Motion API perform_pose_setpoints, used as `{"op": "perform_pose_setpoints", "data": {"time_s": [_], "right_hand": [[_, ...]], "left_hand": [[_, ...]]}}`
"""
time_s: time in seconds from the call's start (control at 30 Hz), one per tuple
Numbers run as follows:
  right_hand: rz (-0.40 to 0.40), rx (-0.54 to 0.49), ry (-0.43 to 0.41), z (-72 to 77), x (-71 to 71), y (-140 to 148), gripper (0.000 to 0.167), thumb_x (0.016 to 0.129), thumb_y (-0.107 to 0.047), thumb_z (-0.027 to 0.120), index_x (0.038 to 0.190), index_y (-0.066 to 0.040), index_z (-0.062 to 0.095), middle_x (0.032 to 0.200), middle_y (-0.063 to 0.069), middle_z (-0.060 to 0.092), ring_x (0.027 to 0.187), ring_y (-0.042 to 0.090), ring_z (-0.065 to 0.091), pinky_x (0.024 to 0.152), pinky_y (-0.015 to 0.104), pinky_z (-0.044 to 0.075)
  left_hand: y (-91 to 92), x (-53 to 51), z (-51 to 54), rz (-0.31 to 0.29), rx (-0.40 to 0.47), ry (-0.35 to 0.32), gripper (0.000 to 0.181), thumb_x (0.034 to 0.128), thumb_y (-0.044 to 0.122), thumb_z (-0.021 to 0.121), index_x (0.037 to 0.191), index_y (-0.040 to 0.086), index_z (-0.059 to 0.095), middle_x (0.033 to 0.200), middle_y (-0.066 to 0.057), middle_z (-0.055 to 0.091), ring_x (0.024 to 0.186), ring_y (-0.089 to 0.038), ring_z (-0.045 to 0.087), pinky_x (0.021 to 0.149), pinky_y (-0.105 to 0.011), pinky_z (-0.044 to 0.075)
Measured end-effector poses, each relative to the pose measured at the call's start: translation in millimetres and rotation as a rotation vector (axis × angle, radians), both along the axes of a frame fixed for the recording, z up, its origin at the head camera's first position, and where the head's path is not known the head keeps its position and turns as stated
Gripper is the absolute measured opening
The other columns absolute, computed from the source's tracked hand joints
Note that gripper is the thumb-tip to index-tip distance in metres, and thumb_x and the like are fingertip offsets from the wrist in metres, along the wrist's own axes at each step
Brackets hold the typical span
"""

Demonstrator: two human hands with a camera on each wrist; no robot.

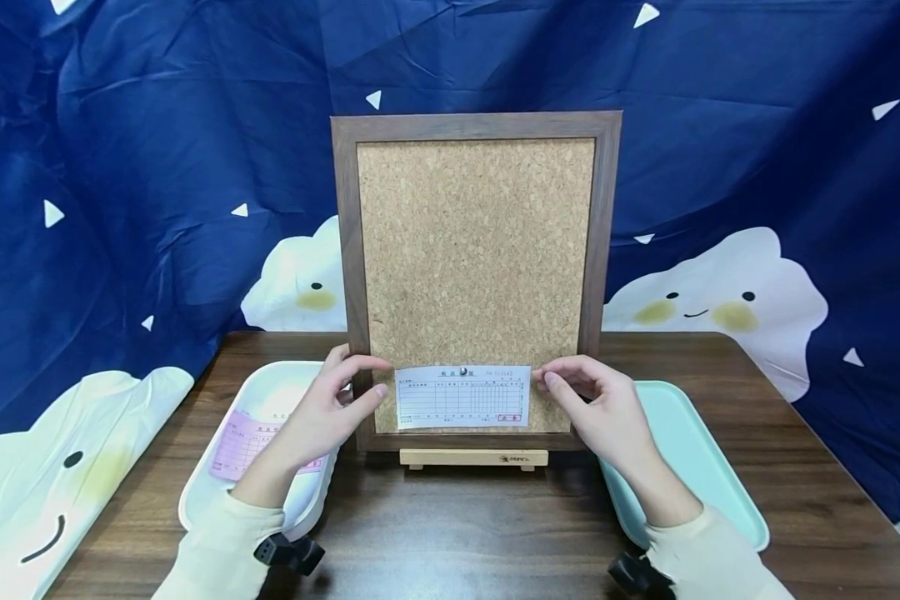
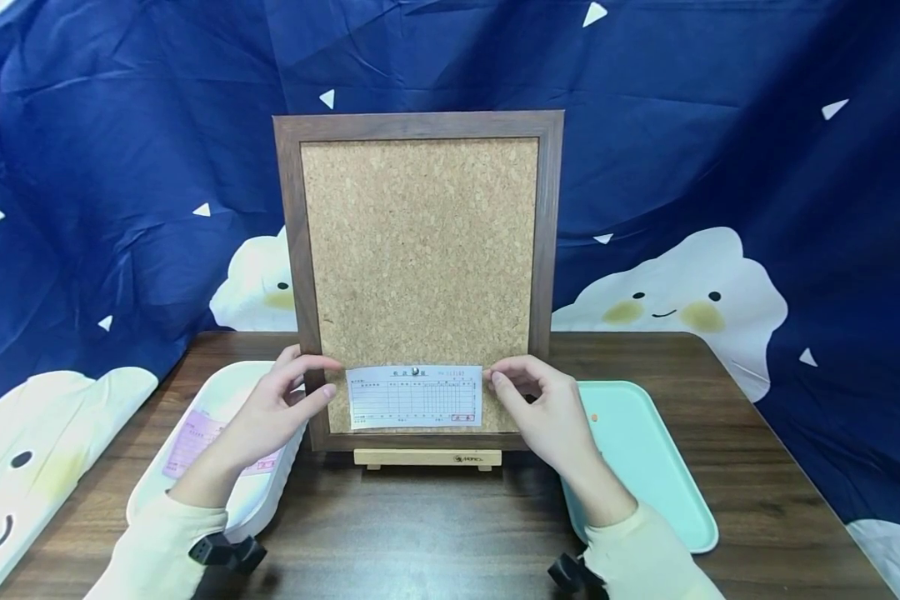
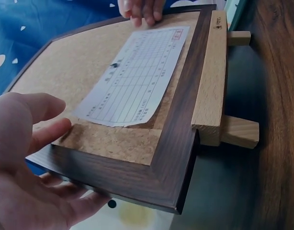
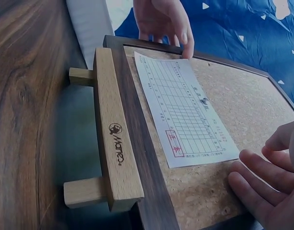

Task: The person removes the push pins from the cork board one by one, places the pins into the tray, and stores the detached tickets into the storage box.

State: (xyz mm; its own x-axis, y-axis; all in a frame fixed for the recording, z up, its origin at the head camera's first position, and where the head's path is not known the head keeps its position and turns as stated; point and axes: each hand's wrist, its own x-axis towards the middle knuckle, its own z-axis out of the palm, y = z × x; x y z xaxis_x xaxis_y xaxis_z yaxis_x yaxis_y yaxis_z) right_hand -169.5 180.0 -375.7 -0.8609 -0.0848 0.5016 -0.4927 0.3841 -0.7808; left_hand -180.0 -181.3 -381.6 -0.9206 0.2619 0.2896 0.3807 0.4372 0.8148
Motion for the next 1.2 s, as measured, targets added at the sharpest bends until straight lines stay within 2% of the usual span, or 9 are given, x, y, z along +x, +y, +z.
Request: {"op": "perform_pose_setpoints", "data": {"time_s": [0.1,0.23,0.4,0.53,0.73,1.03,1.2], "right_hand": [[0.004,-0.005,0.008,0.4,-0.7,-3,0.008,0.103,-0.002,0.07,0.105,-0.001,0.078,0.101,0.017,0.082,0.089,0.001,0.075,0.082,0.012,0.057],[0.019,-0.019,-0.001,0.2,-2.4,-6,0.008,0.103,-0.002,0.071,0.106,0.0,0.078,0.103,0.017,0.082,0.09,0.003,0.076,0.082,0.013,0.058],[0.03,-0.034,-0.012,-0.6,-3.9,-11,0.008,0.103,-0.002,0.071,0.106,0.001,0.077,0.104,0.019,0.082,0.09,0.001,0.076,0.079,0.014,0.058],[0.038,-0.042,-0.017,-2.1,-4.8,-15,0.007,0.102,-0.002,0.071,0.106,0.002,0.077,0.104,0.02,0.082,0.09,0.0,0.074,0.081,0.014,0.059],[0.033,-0.005,-0.014,-2.4,-5.7,-22,0.008,0.101,-0.002,0.072,0.107,0.0,0.078,0.105,0.016,0.082,0.091,-0.003,0.072,0.082,0.012,0.057],[0.036,0.038,-0.003,0.1,-9.2,-32,0.008,0.099,-0.002,0.074,0.104,-0.005,0.079,0.102,0.011,0.083,0.085,0.001,0.073,0.075,0.014,0.056],[0.03,0.063,0.007,-0.8,-8.6,-39,0.006,0.097,-0.003,0.077,0.103,-0.005,0.08,0.095,0.009,0.082,0.079,-0.001,0.07,0.072,0.015,0.056]], "left_hand": [[3.0,-0.1,-0.7,0.0,0.005,0.009,0.026,0.1037,0.018,0.072,0.13,0.016,0.073,0.139,-0.017,0.046,0.113,-0.032,0.048,0.077,-0.031,0.043],[6.4,-0.1,-1.6,0.009,0.001,0.019,0.027,0.1031,0.017,0.072,0.13,0.015,0.073,0.129,-0.016,0.046,0.098,-0.027,0.045,0.074,-0.03,0.04],[9.1,-1.3,-2.7,0.023,-0.012,0.045,0.027,0.1024,0.017,0.073,0.129,0.014,0.074,0.122,-0.015,0.043,0.088,-0.024,0.041,0.072,-0.031,0.038],[11.5,-2.5,-3.0,0.025,-0.009,0.051,0.026,0.1016,0.016,0.074,0.127,0.014,0.075,0.118,-0.014,0.041,0.092,-0.025,0.041,0.078,-0.033,0.039],[15.0,-2.6,-3.8,0.034,0.006,0.047,0.021,0.1005,0.015,0.075,0.121,0.014,0.078,0.116,-0.014,0.042,0.107,-0.026,0.04,0.089,-0.039,0.037],[20.1,-3.9,-4.5,0.06,0.021,0.011,0.018,0.0993,0.015,0.077,0.117,0.014,0.08,0.124,-0.016,0.046,0.119,-0.03,0.044,0.103,-0.043,0.036],[22.8,-4.1,-4.4,0.07,0.032,-0.002,0.015,0.0989,0.016,0.078,0.114,0.014,0.081,0.127,-0.016,0.047,0.122,-0.031,0.046,0.104,-0.044,0.037]]}}
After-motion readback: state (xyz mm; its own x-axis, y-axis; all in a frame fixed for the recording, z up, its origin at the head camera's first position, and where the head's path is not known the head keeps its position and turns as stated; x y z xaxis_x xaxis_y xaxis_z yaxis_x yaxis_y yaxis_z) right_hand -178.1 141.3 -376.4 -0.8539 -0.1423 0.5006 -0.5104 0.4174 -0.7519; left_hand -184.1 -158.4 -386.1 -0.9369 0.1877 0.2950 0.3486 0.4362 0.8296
